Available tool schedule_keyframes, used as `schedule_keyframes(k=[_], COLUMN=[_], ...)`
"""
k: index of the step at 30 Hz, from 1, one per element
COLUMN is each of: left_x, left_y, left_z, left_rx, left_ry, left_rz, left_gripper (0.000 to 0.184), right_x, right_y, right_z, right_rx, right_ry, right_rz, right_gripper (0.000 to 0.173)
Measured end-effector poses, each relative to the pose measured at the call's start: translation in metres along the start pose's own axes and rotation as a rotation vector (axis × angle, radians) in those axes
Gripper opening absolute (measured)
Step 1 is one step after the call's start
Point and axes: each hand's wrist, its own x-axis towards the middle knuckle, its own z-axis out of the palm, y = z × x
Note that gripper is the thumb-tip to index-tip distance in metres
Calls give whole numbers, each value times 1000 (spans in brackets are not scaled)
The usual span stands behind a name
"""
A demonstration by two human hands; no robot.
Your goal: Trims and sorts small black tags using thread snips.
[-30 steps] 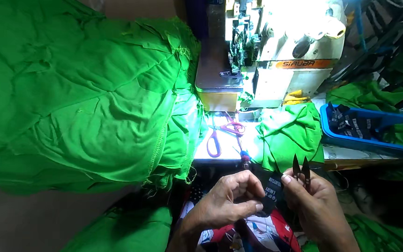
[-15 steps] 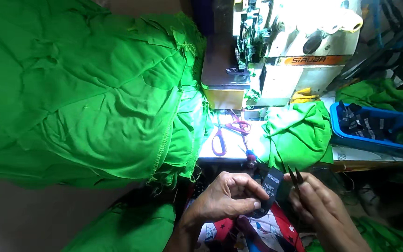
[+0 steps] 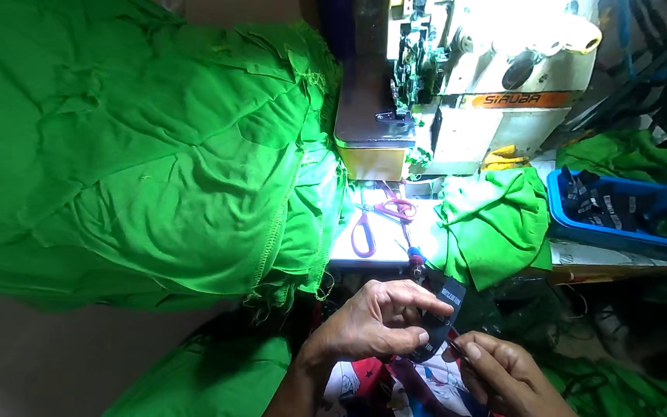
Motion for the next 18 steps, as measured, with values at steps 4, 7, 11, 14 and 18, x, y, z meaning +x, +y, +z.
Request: schedule_keyframes(k=[4, 7, 11, 14, 18], left_x=[0, 0, 0, -1, -2], left_y=[-2, -3, -1, 1, 0], left_z=[2, 4, 4, 1, 1], left_rx=[37, 83, 136, 154, 153], left_ry=[-4, -13, -8, 1, -14], left_rz=[-5, 12, 27, 19, 9], left_gripper=[36, 34, 34, 35, 35], right_x=[5, 10, 14, 14, 14], right_y=[1, 1, 4, 5, 7], right_z=[3, 5, 3, 4, 5], right_rx=[16, 11, 29, 27, 34], right_ry=[-5, -20, -35, -29, -21], right_rz=[-19, -33, -33, -17, 4], right_gripper=[24, 23, 21, 20, 21])
